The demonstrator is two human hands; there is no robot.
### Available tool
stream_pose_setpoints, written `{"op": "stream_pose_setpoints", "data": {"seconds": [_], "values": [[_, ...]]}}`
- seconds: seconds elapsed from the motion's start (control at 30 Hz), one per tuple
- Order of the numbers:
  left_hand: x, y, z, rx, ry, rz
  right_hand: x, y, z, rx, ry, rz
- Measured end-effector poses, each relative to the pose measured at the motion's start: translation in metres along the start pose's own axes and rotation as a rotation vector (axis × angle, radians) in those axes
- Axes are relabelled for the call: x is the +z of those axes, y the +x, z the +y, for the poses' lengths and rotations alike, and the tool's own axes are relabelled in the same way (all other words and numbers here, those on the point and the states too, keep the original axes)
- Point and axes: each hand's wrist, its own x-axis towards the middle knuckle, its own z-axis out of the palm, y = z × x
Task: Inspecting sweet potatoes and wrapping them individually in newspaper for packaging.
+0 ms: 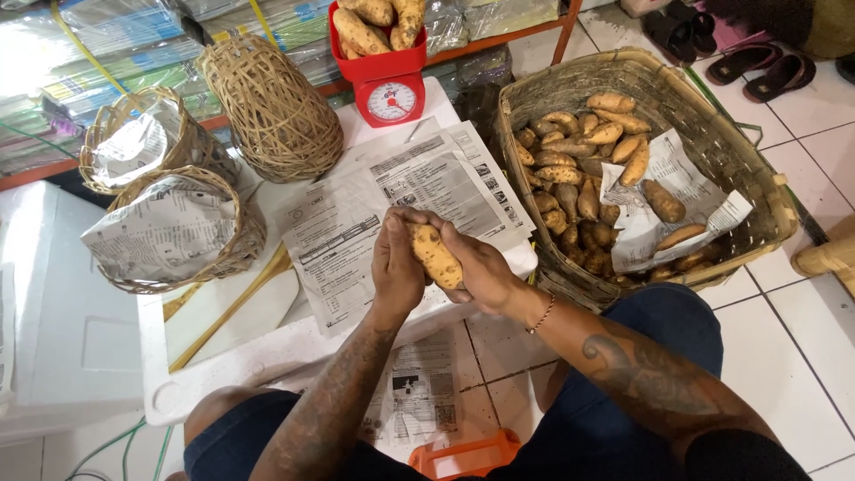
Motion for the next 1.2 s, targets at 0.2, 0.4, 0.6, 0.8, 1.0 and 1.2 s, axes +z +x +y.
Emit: {"op": "stream_pose_setpoints", "data": {"seconds": [0.2,0.4,0.6,0.8,1.0,1.2], "values": [[0.02,0.0,0.029,0.115,0.352,-0.088,0.001,-0.003,-0.021,-0.051,-0.076,-0.085],[0.013,0.0,0.033,0.112,0.397,-0.152,-0.001,-0.003,-0.023,-0.36,-0.721,-0.145],[0.039,-0.004,0.045,-0.059,0.223,0.054,-0.009,0.002,-0.007,-0.456,-1.131,0.215],[0.026,0.001,0.053,-0.106,0.21,-0.084,-0.007,-0.002,-0.01,-0.261,-0.65,0.043],[0.02,0.007,0.069,-0.007,0.254,-0.409,-0.021,-0.003,-0.024,0.024,-0.12,-0.166],[0.014,0.0,0.056,-0.036,0.367,-0.309,-0.022,-0.005,-0.015,0.078,-0.094,-0.229]]}}
